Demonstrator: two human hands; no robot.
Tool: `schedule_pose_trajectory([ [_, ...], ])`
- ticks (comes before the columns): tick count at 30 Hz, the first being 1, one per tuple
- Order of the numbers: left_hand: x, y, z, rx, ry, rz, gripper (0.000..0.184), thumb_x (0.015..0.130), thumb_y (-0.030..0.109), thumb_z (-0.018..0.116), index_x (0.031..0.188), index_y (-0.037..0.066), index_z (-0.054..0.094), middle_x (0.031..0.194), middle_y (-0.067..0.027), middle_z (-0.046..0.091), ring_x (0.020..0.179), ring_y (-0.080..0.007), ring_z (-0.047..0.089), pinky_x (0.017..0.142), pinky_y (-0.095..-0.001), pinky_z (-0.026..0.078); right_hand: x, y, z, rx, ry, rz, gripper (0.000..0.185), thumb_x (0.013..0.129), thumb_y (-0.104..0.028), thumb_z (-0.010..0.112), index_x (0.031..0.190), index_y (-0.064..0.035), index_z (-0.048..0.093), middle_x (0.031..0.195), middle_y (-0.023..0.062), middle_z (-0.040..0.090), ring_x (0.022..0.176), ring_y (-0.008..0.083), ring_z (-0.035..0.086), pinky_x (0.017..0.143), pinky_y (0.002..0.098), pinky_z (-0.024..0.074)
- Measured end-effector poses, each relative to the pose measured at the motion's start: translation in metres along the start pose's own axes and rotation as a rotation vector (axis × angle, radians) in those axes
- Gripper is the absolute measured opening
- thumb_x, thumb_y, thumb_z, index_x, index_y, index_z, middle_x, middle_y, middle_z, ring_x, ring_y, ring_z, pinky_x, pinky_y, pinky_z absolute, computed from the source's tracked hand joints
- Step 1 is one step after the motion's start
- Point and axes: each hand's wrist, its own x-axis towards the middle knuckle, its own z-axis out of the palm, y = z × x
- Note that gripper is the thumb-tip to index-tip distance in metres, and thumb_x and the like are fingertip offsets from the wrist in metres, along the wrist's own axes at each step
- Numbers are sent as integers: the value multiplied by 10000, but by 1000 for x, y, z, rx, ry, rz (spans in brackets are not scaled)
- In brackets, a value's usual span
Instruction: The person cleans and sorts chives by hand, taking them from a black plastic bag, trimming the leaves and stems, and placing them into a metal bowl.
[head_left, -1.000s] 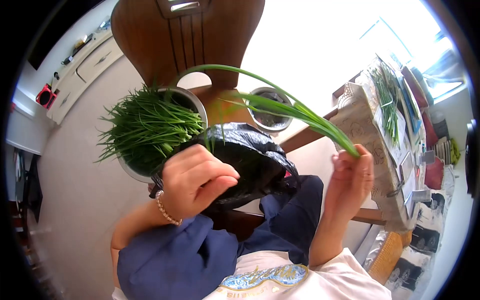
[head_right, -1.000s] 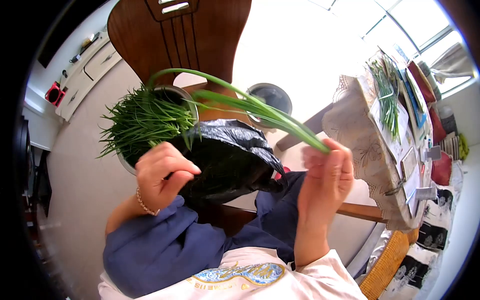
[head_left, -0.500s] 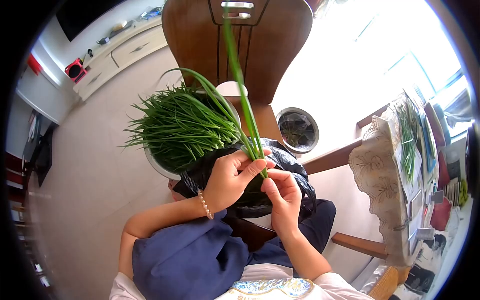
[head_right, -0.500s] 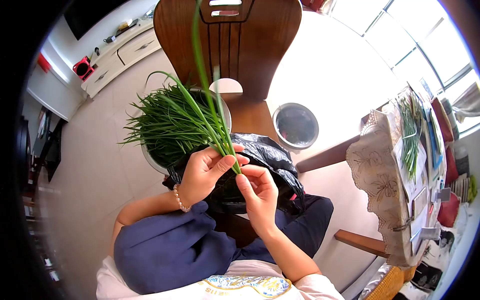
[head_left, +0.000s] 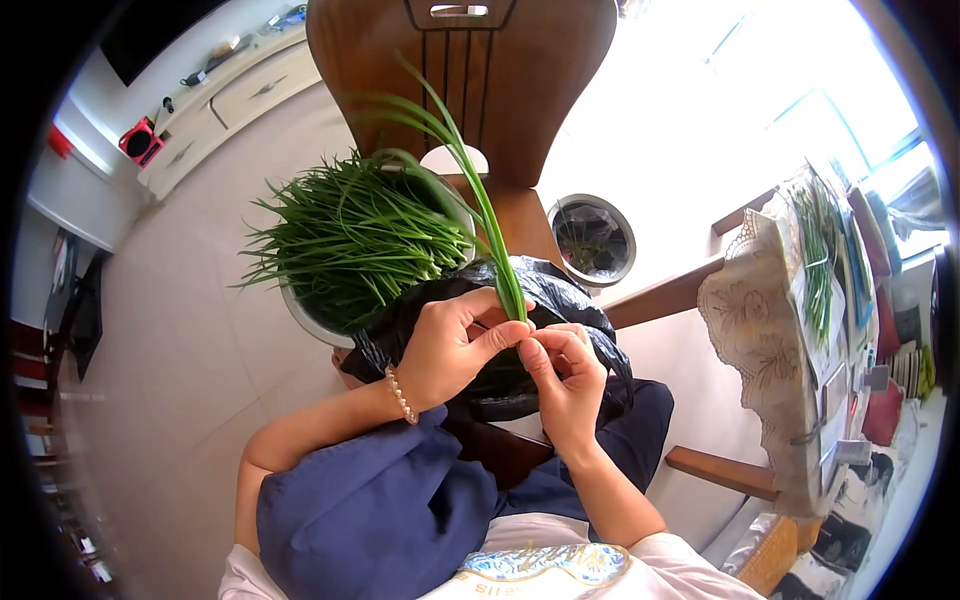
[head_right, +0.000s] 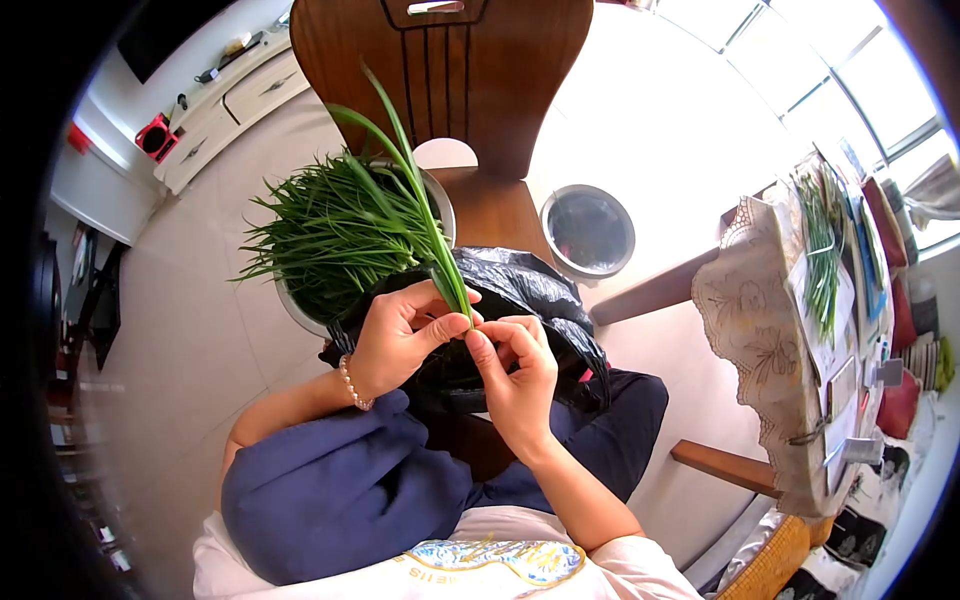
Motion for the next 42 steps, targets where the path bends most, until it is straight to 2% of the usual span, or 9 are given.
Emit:
schedule_pose_trajectory([
  [3,0,2,1,36,41,-3,248,836,151,610,1035,4,597,832,-61,652,748,-72,579,681,-224,476,0,2,0,117,-52,119,126,783,-72,665,817,8,574,713,7,533,562,22,431,503,162,355],
  [6,0,3,1,99,50,-1,230,839,132,604,1027,0,607,823,-60,653,735,-69,575,672,-222,476,1,-8,4,97,45,93,141,784,-69,663,859,5,569,702,5,550,546,24,441,489,159,356],
  [11,-1,-1,1,108,39,26,213,851,99,579,1038,0,605,831,-48,643,718,-67,566,651,-209,479,12,-10,0,66,-77,59,139,783,-59,660,863,-1,562,693,-4,565,564,26,480,507,166,390],
  [13,-1,-3,-1,126,42,14,206,854,98,574,1031,-2,605,842,-46,639,724,-66,566,647,-206,481,17,-15,-4,232,-191,276,138,779,-58,663,854,1,562,703,-8,566,577,27,489,529,165,401],
  [20,-2,-6,2,76,9,-17,200,854,106,575,1024,3,597,861,-33,622,750,-75,576,645,-203,493,15,0,-1,134,-137,175,153,767,-16,623,879,-9,519,685,-20,543,596,14,496,530,154,400],
  [23,-2,-13,2,53,-2,-38,191,852,110,580,1012,5,590,855,-35,622,751,-79,581,651,-210,496,14,1,-3,88,-159,198,147,764,-7,613,874,-9,516,710,-16,546,591,16,496,522,158,401],
  [34,0,-13,1,66,-80,-62,180,843,116,596,986,14,555,855,-27,606,769,-75,570,678,-228,479,18,-2,-7,386,-163,381,157,810,-56,623,896,8,508,783,-3,554,672,31,518,592,164,428],
  [36,0,-16,4,57,-43,-45,171,803,95,615,934,-8,573,783,-80,633,722,-132,614,660,-263,494,20,0,-6,353,-142,340,171,809,-79,639,889,12,518,772,0,560,660,34,522,592,170,437],
  [42,1,-19,6,-51,-41,-75,162,801,82,616,929,-8,574,787,-66,635,718,-108,605,665,-250,487,22,1,-8,265,-141,324,138,806,-61,633,859,18,534,738,3,570,637,40,531,586,173,444],
])
